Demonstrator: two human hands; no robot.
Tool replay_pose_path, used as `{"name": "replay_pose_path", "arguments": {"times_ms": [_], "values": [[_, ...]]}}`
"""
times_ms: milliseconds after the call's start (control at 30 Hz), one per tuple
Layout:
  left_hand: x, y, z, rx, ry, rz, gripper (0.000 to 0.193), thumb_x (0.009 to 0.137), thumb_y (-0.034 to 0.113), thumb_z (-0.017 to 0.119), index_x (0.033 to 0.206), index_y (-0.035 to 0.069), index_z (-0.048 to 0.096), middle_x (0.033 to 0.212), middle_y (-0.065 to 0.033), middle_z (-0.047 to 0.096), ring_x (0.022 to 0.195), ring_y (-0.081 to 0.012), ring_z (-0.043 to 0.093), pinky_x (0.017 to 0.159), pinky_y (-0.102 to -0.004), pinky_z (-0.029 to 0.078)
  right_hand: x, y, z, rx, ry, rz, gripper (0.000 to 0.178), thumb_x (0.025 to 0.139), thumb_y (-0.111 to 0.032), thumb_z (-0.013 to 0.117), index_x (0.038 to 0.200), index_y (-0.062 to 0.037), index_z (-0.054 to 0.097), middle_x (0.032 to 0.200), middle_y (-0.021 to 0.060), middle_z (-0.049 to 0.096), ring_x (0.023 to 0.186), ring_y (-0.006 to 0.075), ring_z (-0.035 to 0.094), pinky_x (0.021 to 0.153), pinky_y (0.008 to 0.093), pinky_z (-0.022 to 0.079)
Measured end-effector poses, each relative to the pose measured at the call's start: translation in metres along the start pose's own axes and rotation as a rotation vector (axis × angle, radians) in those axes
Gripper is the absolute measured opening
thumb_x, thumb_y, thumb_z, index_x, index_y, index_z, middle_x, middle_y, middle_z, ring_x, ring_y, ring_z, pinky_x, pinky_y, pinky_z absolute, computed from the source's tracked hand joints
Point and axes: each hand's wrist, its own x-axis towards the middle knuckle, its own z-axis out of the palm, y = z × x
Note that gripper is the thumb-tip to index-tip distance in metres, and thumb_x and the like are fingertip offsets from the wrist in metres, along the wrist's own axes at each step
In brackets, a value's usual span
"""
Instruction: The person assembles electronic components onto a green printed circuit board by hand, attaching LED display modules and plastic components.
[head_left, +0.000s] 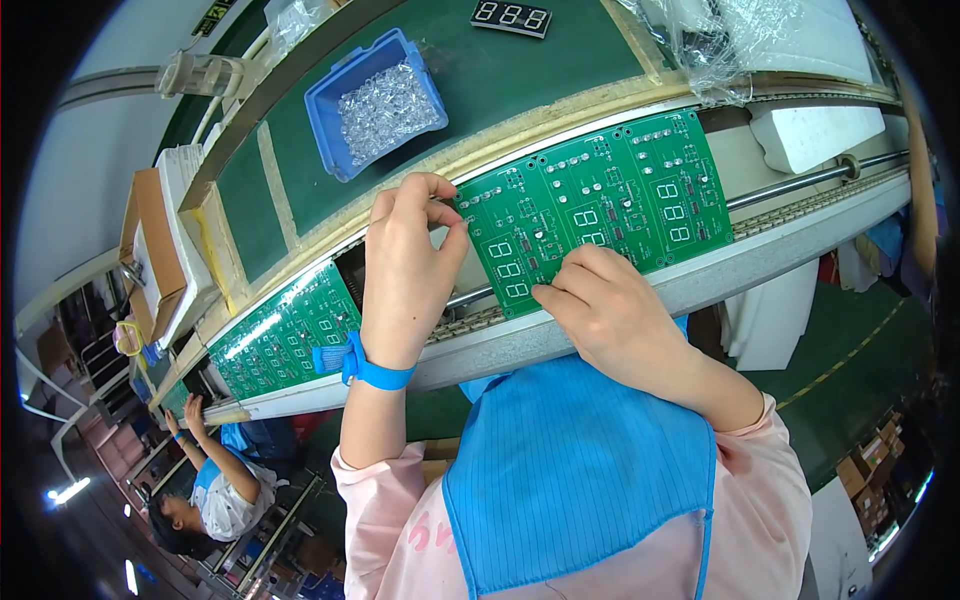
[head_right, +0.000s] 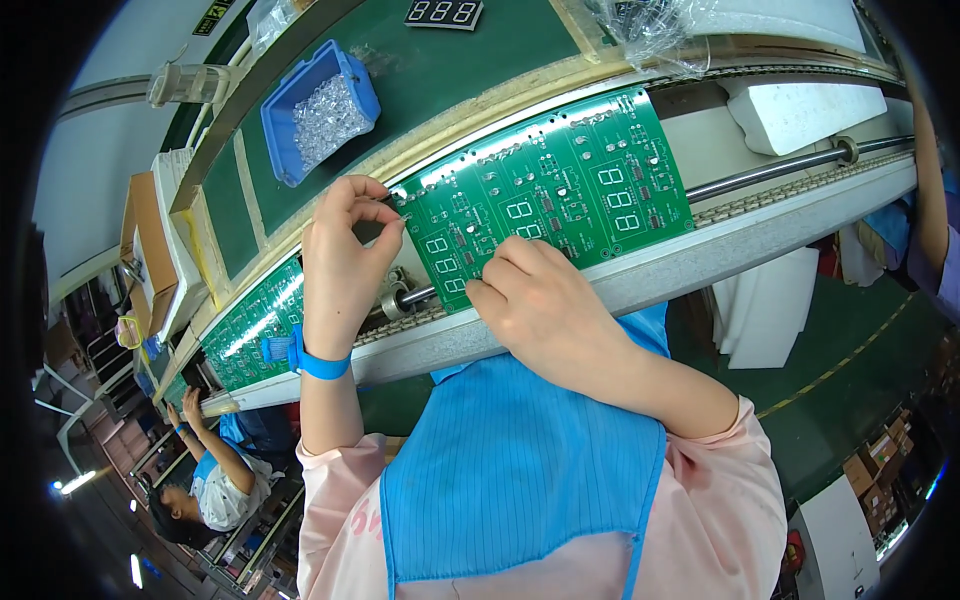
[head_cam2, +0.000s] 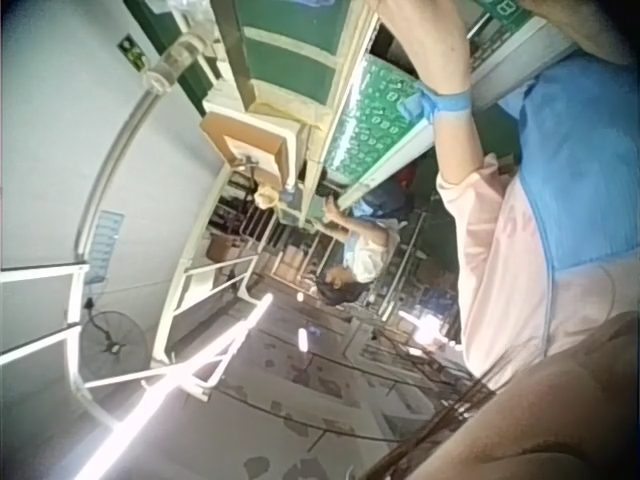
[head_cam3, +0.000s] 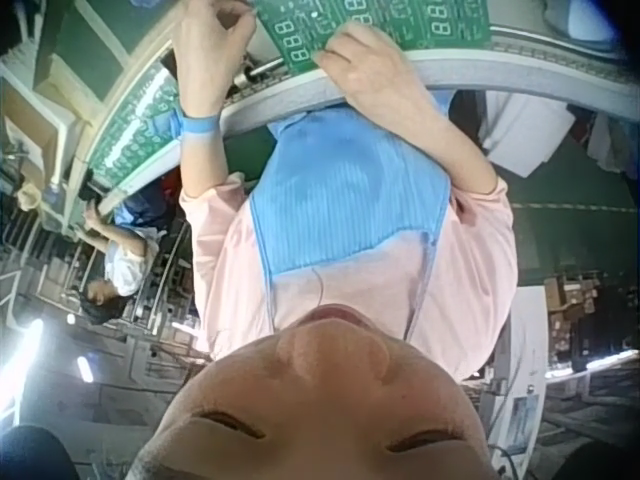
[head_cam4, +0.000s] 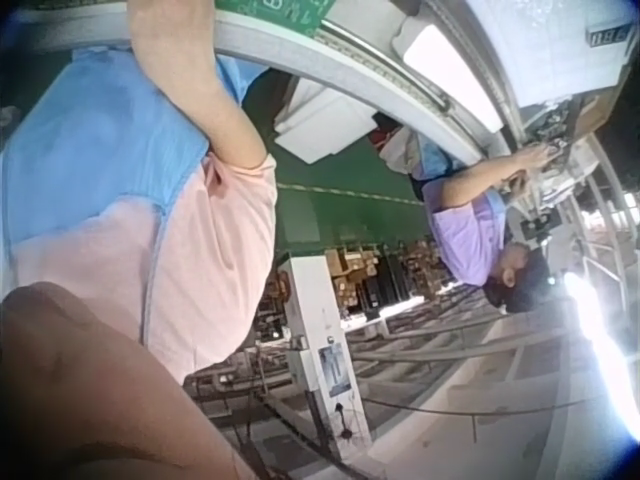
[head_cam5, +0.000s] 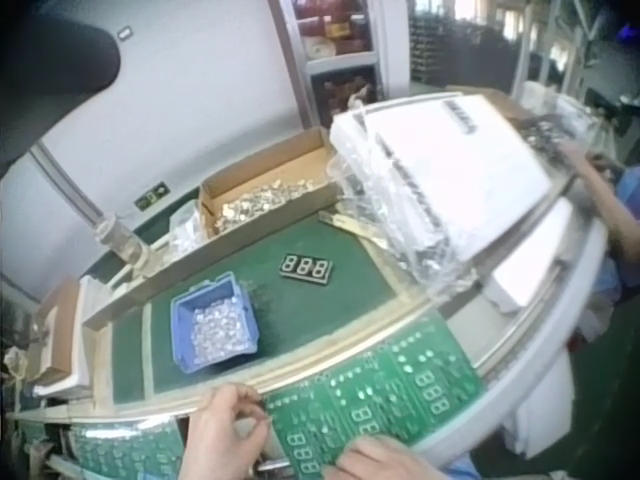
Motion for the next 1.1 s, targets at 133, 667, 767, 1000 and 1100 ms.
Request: {"name": "replay_pose_path", "arguments": {"times_ms": [133, 667, 767, 1000, 1100], "values": [[0.004, 0.005, -0.001, 0.032, 0.009, 0.048, 0.029, 0.077, -0.003, 0.069, 0.104, 0.003, 0.06, 0.081, -0.0072, 0.07, 0.083, -0.0225, 0.062, 0.07, -0.0343, 0.049, 0.002, 0.001, -0.001, 0.021, 0.018, 0.001, 0.022, 0.074, -0.008, 0.062, 0.093, 0.0024, 0.068, 0.087, 0.0085, 0.058, 0.093, 0.023, 0.055, 0.082, 0.0349, 0.05], [-0.004, 0.017, -0.005, 0.149, 0.036, 0.104, 0.027, 0.078, 0.001, 0.073, 0.101, 0.001, 0.06, 0.075, -0.0157, 0.066, 0.089, -0.0346, 0.059, 0.079, -0.0423, 0.047, 0.003, -0.001, -0.006, 0.216, 0.029, 0.062, 0.021, 0.075, 0.005, 0.069, 0.096, 0.0043, 0.07, 0.086, 0.0121, 0.063, 0.089, 0.028, 0.061, 0.077, 0.0382, 0.052], [0.007, 0.018, -0.022, 0.155, 0.118, 0.101, 0.024, 0.078, 0.004, 0.074, 0.1, 0.002, 0.062, 0.078, -0.0143, 0.066, 0.09, -0.0341, 0.059, 0.079, -0.0421, 0.047, 0.005, 0.007, -0.014, 0.34, 0.027, 0.088, 0.018, 0.079, 0.007, 0.067, 0.097, 0.0049, 0.07, 0.091, 0.0137, 0.068, 0.09, 0.0282, 0.066, 0.081, 0.0361, 0.053], [0.064, -0.035, -0.023, 0.53, 0.423, 0.24, 0.018, 0.081, 0.013, 0.073, 0.098, 0.008, 0.074, 0.093, -0.0053, 0.069, 0.098, -0.0308, 0.058, 0.083, -0.0394, 0.049, 0.028, 0.001, -0.026, 1.229, 0.176, 0.578, 0.011, 0.096, 0.002, 0.062, 0.102, 0.0006, 0.07, 0.104, 0.0088, 0.071, 0.096, 0.0148, 0.066, 0.087, 0.0296, 0.054], [0.071, -0.043, -0.017, 0.481, 0.407, 0.232, 0.016, 0.08, 0.016, 0.074, 0.094, 0.01, 0.077, 0.096, -0.0046, 0.069, 0.101, -0.0311, 0.057, 0.085, -0.0394, 0.049, 0.027, 0.012, -0.024, 1.348, 0.214, 0.486, 0.015, 0.093, 0.004, 0.064, 0.106, 0.0011, 0.07, 0.102, 0.0093, 0.071, 0.095, 0.0144, 0.066, 0.086, 0.0273, 0.054]]}}
